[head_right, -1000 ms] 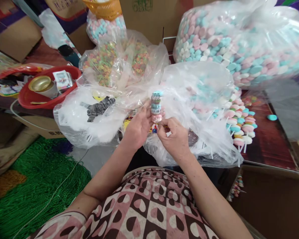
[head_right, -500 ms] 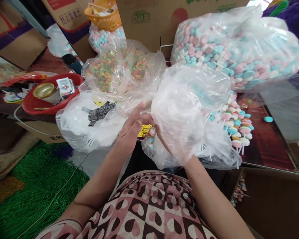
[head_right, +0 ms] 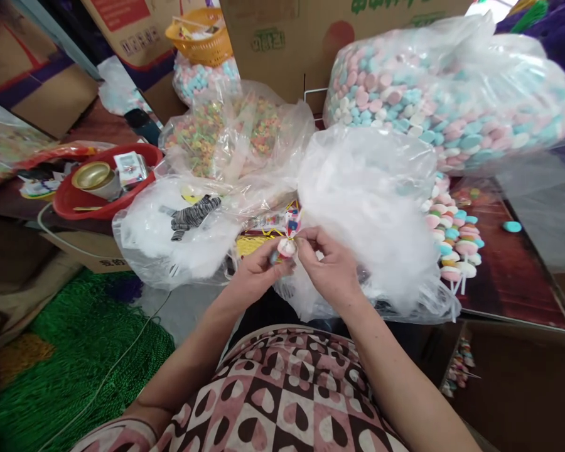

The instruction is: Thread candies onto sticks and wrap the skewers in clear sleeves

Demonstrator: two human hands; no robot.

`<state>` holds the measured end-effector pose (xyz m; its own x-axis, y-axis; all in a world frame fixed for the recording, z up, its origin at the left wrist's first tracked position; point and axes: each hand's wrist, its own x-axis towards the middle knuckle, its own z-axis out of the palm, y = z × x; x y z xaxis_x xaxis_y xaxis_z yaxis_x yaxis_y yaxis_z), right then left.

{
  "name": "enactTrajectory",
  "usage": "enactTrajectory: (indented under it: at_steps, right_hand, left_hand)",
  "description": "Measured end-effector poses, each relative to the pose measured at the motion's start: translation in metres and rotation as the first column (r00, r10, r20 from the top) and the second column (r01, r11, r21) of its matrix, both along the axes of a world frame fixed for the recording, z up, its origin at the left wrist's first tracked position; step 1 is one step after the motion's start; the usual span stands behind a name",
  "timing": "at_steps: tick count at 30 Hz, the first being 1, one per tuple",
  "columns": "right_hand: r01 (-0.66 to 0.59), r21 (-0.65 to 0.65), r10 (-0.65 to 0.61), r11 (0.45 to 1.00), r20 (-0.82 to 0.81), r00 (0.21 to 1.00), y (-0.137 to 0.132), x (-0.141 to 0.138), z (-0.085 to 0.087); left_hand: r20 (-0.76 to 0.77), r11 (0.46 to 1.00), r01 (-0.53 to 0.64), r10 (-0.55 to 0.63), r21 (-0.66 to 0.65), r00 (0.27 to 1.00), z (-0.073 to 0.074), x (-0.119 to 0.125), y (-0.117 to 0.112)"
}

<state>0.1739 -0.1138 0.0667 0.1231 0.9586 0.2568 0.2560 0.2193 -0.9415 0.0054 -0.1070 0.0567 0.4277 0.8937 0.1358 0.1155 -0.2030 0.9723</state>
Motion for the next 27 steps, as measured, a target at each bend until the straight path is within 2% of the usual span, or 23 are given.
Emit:
enactTrajectory:
  at_steps: [1,3,4,5,6,7,8,10,12,13,14,15,17,19,20,21,24,26,27]
  right_hand:
    - [0.0,0.021,0.0,1.0,-0.006,1.0,-0.002,-0.002,0.003]
    - [-0.095,0.034,0.095,0.995,-0.007,0.995,-0.007,-0.006,0.009]
    - [-0.161,0.027,0.161,0.987,-0.004,0.987,-0.01,-0.008,0.011]
    - [-0.221,0.017,0.221,0.975,0.004,0.975,-0.013,-0.011,0.013]
    - [-0.265,0.016,0.264,0.964,0.015,0.964,-0.015,-0.013,0.014]
    - [-0.294,0.02,0.293,0.956,0.03,0.956,-0.016,-0.016,0.013]
    - [-0.312,0.017,0.311,0.95,0.048,0.949,-0.017,-0.017,0.012]
    - [-0.327,-0.01,0.327,0.945,0.072,0.942,-0.016,-0.019,0.009]
    - [-0.327,-0.044,0.329,0.944,0.059,0.943,-0.013,-0.017,0.006]
    - [-0.324,-0.049,0.326,0.945,0.043,0.944,-0.012,-0.016,0.005]
    - [-0.319,-0.039,0.32,0.947,0.025,0.947,-0.011,-0.015,0.005]
    - [-0.316,-0.032,0.316,0.948,0.006,0.949,-0.011,-0.014,0.006]
    - [-0.33,-0.043,0.327,0.943,-0.056,0.943,-0.011,-0.014,0.009]
    - [-0.371,-0.052,0.357,0.927,-0.179,0.917,-0.012,-0.016,0.013]
    - [-0.399,-0.044,0.375,0.916,-0.257,0.891,-0.012,-0.018,0.016]
    - [-0.42,-0.028,0.387,0.907,-0.337,0.858,-0.013,-0.019,0.018]
    - [-0.497,-0.051,0.391,0.866,-0.549,0.739,-0.018,-0.023,0.027]
    - [-0.546,-0.091,0.367,0.832,-0.648,0.667,-0.024,-0.021,0.036]
    - [-0.563,-0.091,0.359,0.821,-0.685,0.634,-0.029,-0.018,0.04]
  left_hand:
    - [-0.066,0.977,-0.124,0.137,0.173,0.988,-0.001,-0.003,0.003]
    - [-0.111,0.841,-0.299,0.385,0.451,0.916,-0.002,-0.01,0.012]
    - [-0.093,0.78,-0.355,0.463,0.515,0.882,-0.002,-0.014,0.016]
    - [-0.056,0.75,-0.402,0.502,0.525,0.863,-0.002,-0.017,0.02]
    - [-0.005,0.752,-0.441,0.508,0.489,0.861,-0.001,-0.019,0.022]
    - [0.056,0.781,-0.462,0.485,0.42,0.872,0.002,-0.021,0.023]
    - [0.117,0.825,-0.454,0.441,0.336,0.89,0.005,-0.023,0.021]
    - [0.209,0.913,-0.352,0.31,0.208,0.928,0.016,-0.024,0.014]
    - [0.196,0.962,-0.161,0.118,0.219,0.973,0.028,-0.024,0.004]
    - [0.153,0.955,-0.057,0.012,0.29,0.988,0.033,-0.024,-0.001]
    - [0.098,0.915,0.021,-0.066,0.402,0.993,0.037,-0.023,-0.004]
    - [0.032,0.855,0.058,-0.087,0.516,0.996,0.038,-0.023,-0.007]
    - [-0.072,0.714,0.032,0.026,0.7,0.997,0.035,-0.021,-0.009]
    - [-0.107,0.608,-0.062,0.237,0.792,0.966,0.027,-0.017,-0.009]
    - [-0.091,0.542,-0.092,0.301,0.835,0.949,0.022,-0.014,-0.008]
    - [-0.091,0.506,-0.111,0.357,0.855,0.93,0.018,-0.012,-0.009]
    - [-0.1,0.45,-0.119,0.434,0.885,0.895,0.009,-0.006,-0.017]
    - [-0.118,0.466,-0.113,0.438,0.877,0.891,0.004,-0.007,-0.028]
    - [-0.148,0.523,-0.11,0.427,0.845,0.892,0.002,-0.008,-0.035]
